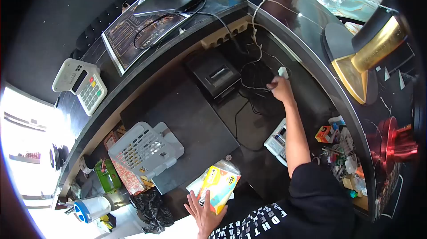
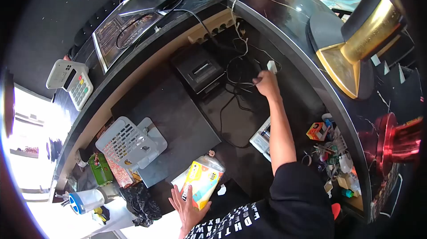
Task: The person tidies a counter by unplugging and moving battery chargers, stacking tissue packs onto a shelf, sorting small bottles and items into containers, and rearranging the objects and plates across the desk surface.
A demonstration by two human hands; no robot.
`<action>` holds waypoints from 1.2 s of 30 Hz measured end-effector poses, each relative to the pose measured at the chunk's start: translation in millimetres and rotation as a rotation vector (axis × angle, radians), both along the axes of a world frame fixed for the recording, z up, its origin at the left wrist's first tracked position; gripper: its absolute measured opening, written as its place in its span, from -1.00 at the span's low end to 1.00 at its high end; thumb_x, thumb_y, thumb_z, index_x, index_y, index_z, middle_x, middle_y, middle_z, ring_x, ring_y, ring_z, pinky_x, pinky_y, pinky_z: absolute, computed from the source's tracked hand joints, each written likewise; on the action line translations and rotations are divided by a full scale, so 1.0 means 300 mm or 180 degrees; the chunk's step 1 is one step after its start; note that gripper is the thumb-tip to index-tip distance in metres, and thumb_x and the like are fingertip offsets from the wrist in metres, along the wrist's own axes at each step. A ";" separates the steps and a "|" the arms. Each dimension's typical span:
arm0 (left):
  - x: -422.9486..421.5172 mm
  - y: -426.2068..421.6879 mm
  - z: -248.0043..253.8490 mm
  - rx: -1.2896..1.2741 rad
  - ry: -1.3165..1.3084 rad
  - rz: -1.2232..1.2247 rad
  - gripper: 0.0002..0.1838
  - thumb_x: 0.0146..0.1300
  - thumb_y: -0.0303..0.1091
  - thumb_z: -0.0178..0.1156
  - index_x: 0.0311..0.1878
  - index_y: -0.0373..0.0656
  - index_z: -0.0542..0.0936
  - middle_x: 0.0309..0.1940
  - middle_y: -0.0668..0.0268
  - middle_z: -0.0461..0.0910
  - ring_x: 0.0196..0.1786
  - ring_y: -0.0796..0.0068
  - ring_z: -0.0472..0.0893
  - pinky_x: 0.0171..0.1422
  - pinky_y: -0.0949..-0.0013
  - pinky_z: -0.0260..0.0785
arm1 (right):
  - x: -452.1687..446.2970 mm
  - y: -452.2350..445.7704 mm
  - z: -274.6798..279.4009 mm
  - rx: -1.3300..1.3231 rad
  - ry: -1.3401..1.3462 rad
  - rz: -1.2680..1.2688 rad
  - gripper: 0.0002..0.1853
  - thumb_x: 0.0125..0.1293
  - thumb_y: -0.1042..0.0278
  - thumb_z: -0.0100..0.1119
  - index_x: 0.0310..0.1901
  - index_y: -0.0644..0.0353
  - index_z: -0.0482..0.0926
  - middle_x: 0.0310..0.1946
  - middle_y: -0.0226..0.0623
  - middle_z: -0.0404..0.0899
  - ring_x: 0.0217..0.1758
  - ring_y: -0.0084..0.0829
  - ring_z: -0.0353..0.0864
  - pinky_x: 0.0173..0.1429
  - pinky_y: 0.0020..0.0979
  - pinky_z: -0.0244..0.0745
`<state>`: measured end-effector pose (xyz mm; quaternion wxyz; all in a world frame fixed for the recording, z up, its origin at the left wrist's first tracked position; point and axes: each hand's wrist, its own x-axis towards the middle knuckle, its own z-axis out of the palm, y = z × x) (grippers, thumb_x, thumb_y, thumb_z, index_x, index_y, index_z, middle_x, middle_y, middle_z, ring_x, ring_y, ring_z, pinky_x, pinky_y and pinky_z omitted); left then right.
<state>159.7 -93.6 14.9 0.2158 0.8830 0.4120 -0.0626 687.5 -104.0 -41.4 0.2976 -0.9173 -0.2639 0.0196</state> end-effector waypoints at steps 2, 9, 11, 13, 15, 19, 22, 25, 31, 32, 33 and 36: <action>0.012 0.007 0.044 -0.0031 0.0051 -0.0065 0.12 -0.19 0.23 0.50 0.45 -0.01 0.25 0.49 -0.28 -0.18 0.55 -0.33 -0.22 0.45 -0.46 -0.45 | -0.069 -0.080 0.015 -0.0258 0.0238 -0.0432 -0.53 0.07 0.05 0.42 -0.16 0.29 0.57 -0.25 0.10 0.62 -0.12 0.05 0.64 -0.05 -0.11 0.54; 0.016 0.023 0.051 0.0159 -0.0261 -0.0205 0.18 -0.20 0.23 0.52 0.45 -0.11 0.18 0.48 -0.30 -0.22 0.54 -0.35 -0.24 0.43 -0.49 -0.42 | -0.368 0.007 0.102 -0.1212 -0.0032 -0.0094 0.13 -0.19 -0.35 0.50 0.45 -0.23 0.16 0.41 0.05 0.10 0.35 0.12 0.30 0.24 0.19 0.36; 0.019 0.024 0.055 0.0250 -0.0400 -0.0216 0.15 -0.19 0.20 0.53 0.44 -0.11 0.19 0.47 -0.29 -0.20 0.54 -0.34 -0.23 0.44 -0.48 -0.38 | -0.347 0.027 0.063 -0.1254 -0.0077 0.0039 -0.03 -0.10 -0.17 0.48 0.38 -0.13 0.27 0.33 -0.04 0.24 0.36 0.06 0.30 0.20 0.12 0.42; 0.025 0.031 0.062 0.0354 -0.0672 -0.0273 0.12 -0.17 0.14 0.54 0.43 -0.10 0.21 0.45 -0.29 -0.19 0.53 -0.34 -0.21 0.44 -0.47 -0.33 | -0.280 0.036 0.034 -0.1155 0.0050 0.0001 -0.19 -0.02 0.00 0.45 0.32 -0.08 0.36 0.25 -0.09 0.34 0.34 -0.01 0.34 0.16 0.05 0.49; 0.034 0.035 0.069 0.0459 -0.1088 -0.0366 0.07 -0.14 0.05 0.55 0.42 -0.09 0.22 0.44 -0.31 -0.18 0.52 -0.35 -0.17 0.44 -0.44 -0.26 | -0.213 -0.001 -0.007 -0.0602 -0.0270 -0.0133 -0.56 0.09 0.28 0.30 0.05 0.07 0.53 0.03 -0.10 0.51 0.10 -0.04 0.56 0.03 -0.06 0.57; 0.201 0.044 0.192 0.0307 -0.1902 -0.0641 -0.11 -0.09 -0.30 0.53 0.34 -0.10 0.29 0.37 -0.19 0.11 0.39 -0.25 0.20 0.37 -0.15 0.16 | -0.075 -0.086 -0.060 -0.0191 -0.0647 -0.0248 -0.82 0.17 0.38 0.20 -0.18 0.16 0.53 -0.10 -0.02 0.56 -0.13 0.08 0.63 -0.04 -0.01 0.55; 0.438 0.110 0.248 0.0001 -0.2290 -0.1402 -0.37 0.06 -0.39 0.41 0.23 -0.17 0.40 0.19 -0.07 0.41 0.20 -0.09 0.47 0.22 0.09 0.39 | 0.023 -0.121 -0.038 0.0217 -0.0946 -0.0552 -0.88 0.25 0.39 0.15 -0.20 0.19 0.56 -0.14 -0.02 0.55 -0.09 0.08 0.60 -0.04 -0.03 0.53; 0.694 0.142 0.183 -0.0018 -0.1553 -0.1530 -0.50 0.24 -0.38 0.19 0.24 -0.26 0.39 0.05 -0.02 0.51 0.10 0.05 0.56 0.16 0.22 0.45 | 0.109 -0.180 -0.011 0.0506 -0.1063 -0.0644 -0.87 0.25 0.39 0.19 -0.21 0.22 0.60 -0.18 -0.03 0.57 -0.08 0.07 0.59 0.00 -0.10 0.51; 1.061 0.141 -0.175 0.0864 0.0596 -0.1045 -0.42 0.27 -0.34 0.12 0.33 -0.36 0.31 0.12 -0.01 0.53 0.15 0.15 0.58 0.17 0.23 0.48 | 0.070 -0.255 0.055 0.0663 -0.0669 -0.0505 -0.85 0.18 0.37 0.31 -0.27 0.24 0.64 -0.20 -0.01 0.63 -0.11 0.00 0.62 -0.04 -0.15 0.51; 1.090 0.134 -0.200 0.0984 0.0697 -0.0933 -0.44 0.28 -0.32 0.12 0.32 -0.35 0.33 0.13 -0.01 0.54 0.16 0.16 0.59 0.17 0.22 0.48 | 0.046 -0.269 0.068 0.0622 -0.0478 -0.0428 -0.85 0.18 0.37 0.32 -0.28 0.25 0.63 -0.22 -0.01 0.63 -0.13 0.01 0.62 -0.06 -0.15 0.51; 1.119 0.140 -0.181 0.0540 0.0669 -0.0920 -0.46 0.29 -0.31 0.11 0.30 -0.35 0.36 0.14 -0.02 0.54 0.18 0.15 0.59 0.18 0.22 0.48 | 0.032 -0.287 0.074 0.0577 -0.0286 -0.0347 -0.84 0.17 0.36 0.32 -0.29 0.26 0.63 -0.24 -0.01 0.63 -0.16 0.02 0.63 -0.07 -0.16 0.52; 1.179 0.214 -0.127 -0.0434 0.0631 -0.0936 -0.50 0.33 -0.25 0.07 0.25 -0.37 0.41 0.15 -0.06 0.55 0.21 0.10 0.57 0.21 0.16 0.47 | -0.003 -0.319 0.041 0.0627 -0.0342 -0.0197 -0.81 0.16 0.35 0.34 -0.31 0.31 0.62 -0.31 -0.01 0.62 -0.28 -0.01 0.64 -0.14 -0.18 0.53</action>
